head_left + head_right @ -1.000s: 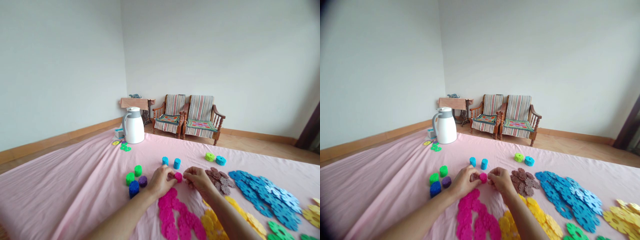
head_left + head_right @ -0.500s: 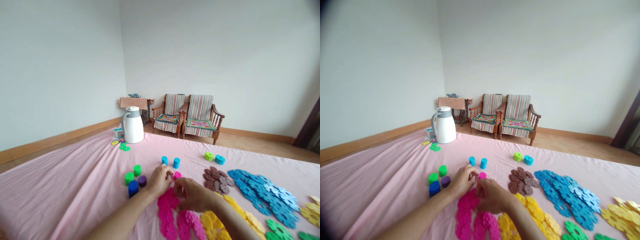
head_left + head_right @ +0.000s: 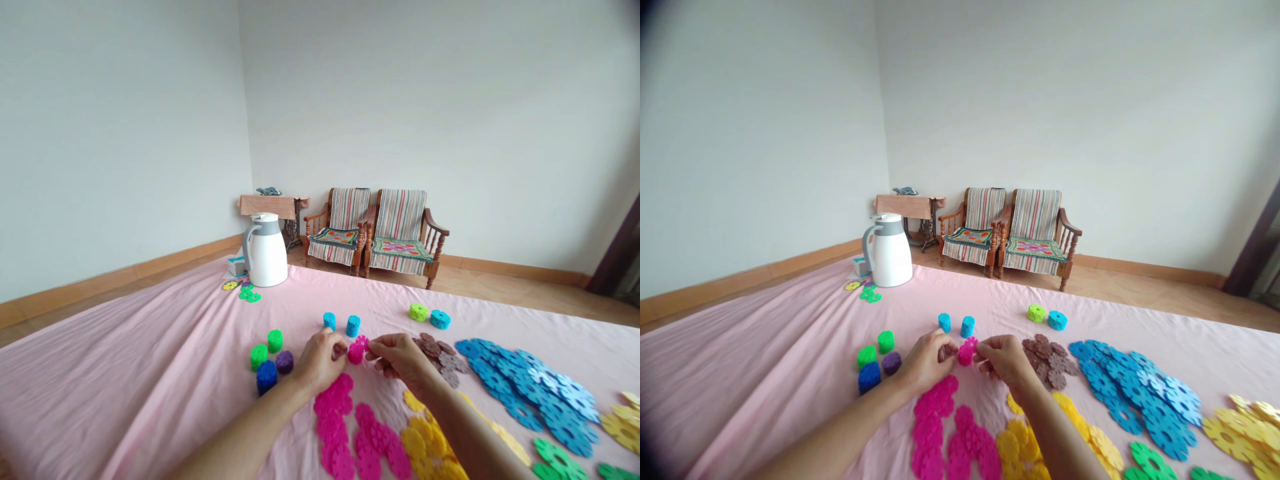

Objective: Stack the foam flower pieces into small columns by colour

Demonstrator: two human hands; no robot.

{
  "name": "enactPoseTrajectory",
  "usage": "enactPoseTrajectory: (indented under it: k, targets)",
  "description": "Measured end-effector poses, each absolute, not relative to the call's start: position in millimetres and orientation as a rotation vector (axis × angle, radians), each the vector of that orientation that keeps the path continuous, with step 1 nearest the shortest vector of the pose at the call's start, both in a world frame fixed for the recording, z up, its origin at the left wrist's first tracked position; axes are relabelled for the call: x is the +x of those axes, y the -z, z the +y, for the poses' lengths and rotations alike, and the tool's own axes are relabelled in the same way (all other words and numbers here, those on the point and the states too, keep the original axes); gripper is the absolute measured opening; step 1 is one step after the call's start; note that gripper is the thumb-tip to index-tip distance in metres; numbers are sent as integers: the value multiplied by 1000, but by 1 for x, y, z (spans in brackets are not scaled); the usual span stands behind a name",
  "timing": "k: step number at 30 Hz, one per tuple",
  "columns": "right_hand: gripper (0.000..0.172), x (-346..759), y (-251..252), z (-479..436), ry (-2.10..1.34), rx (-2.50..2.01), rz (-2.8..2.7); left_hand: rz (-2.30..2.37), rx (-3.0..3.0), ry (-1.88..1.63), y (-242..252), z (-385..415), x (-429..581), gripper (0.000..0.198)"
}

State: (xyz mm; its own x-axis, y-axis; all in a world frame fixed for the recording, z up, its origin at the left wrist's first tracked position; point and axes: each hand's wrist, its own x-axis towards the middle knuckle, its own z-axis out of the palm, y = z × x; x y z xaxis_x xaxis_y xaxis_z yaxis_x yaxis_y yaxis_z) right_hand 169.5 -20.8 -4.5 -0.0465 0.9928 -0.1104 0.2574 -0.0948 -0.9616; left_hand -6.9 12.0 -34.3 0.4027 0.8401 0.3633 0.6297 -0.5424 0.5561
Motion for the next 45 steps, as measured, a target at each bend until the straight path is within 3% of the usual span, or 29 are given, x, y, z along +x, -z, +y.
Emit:
enactPoseTrajectory:
  k: [14,24,32,45]
  targets:
    - [26,162,17,-17,-1144,-1535,-1300,1269,2291,-877,29,9,-8,14]
    - [15,171,21,-11,-733,-1680,-1536,1249,2258,-855,29,10,-8,29]
    - [28,165,21,-18,-484,-1649,-1824,1217,2269,-864,30,9,-9,30]
    - [29,172,24,-15,-311,-1692,-1879,1263,2270,-887,29,9,-9,28]
